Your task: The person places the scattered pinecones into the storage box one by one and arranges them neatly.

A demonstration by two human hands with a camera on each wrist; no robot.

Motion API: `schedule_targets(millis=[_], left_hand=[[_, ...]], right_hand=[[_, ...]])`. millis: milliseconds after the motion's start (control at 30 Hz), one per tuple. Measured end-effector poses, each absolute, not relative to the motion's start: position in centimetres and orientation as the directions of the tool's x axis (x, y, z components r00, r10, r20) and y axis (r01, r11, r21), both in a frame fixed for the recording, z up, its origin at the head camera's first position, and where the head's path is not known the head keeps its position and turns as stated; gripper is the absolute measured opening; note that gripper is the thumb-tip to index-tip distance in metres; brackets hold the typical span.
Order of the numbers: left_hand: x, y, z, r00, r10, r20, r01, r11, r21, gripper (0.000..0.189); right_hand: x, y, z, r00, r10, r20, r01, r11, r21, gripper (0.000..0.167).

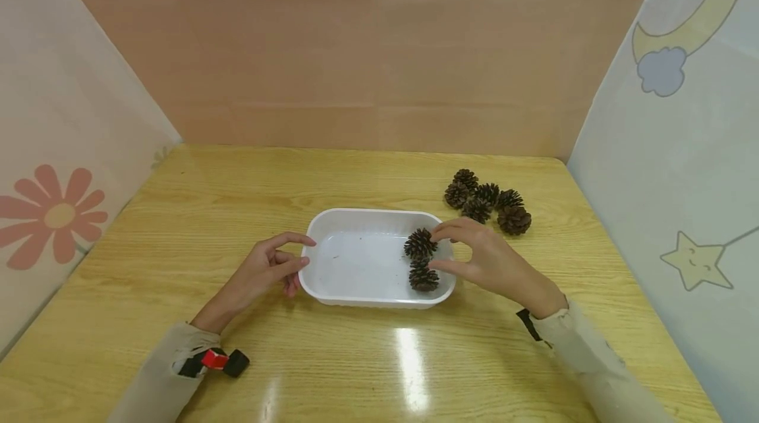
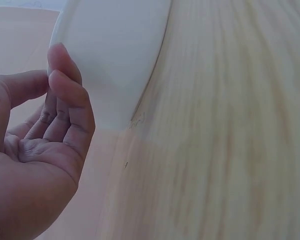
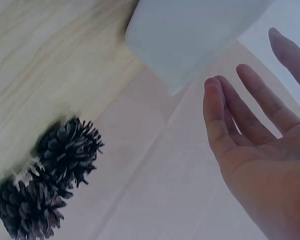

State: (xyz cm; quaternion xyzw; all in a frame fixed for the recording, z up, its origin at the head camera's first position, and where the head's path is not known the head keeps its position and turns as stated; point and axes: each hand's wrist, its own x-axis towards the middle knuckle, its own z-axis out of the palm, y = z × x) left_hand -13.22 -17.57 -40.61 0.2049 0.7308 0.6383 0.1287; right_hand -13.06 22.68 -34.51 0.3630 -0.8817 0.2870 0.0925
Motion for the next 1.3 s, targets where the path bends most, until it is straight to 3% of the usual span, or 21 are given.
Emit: schedule_targets(millis=[200,767,1300], left_hand=[[-13.3,-17.4,-40.6,-0.879,0.469,0.081,0.145,0.102,0.984,0.038],[-13.2,-17.3,-40.6,-0.886,0.458,0.066,0.13,0.11,0.985,0.037],[-12.9,-17.0,-40.7,-0.887,0.457,0.062,0.117,0.093,0.989,0.038]], right_hand=[[-13.6,24.1,-33.6,-0.76,-0.519,0.392,-0.649,0.64,-0.411,0.04],[-15.7,28.1,-32.8,-0.779,-0.438,0.449,-0.603,0.719,-0.346,0.041],[-17.6,31.9,-33.8,-0.901,-0.337,0.273,-0.418,0.844,-0.336,0.048]])
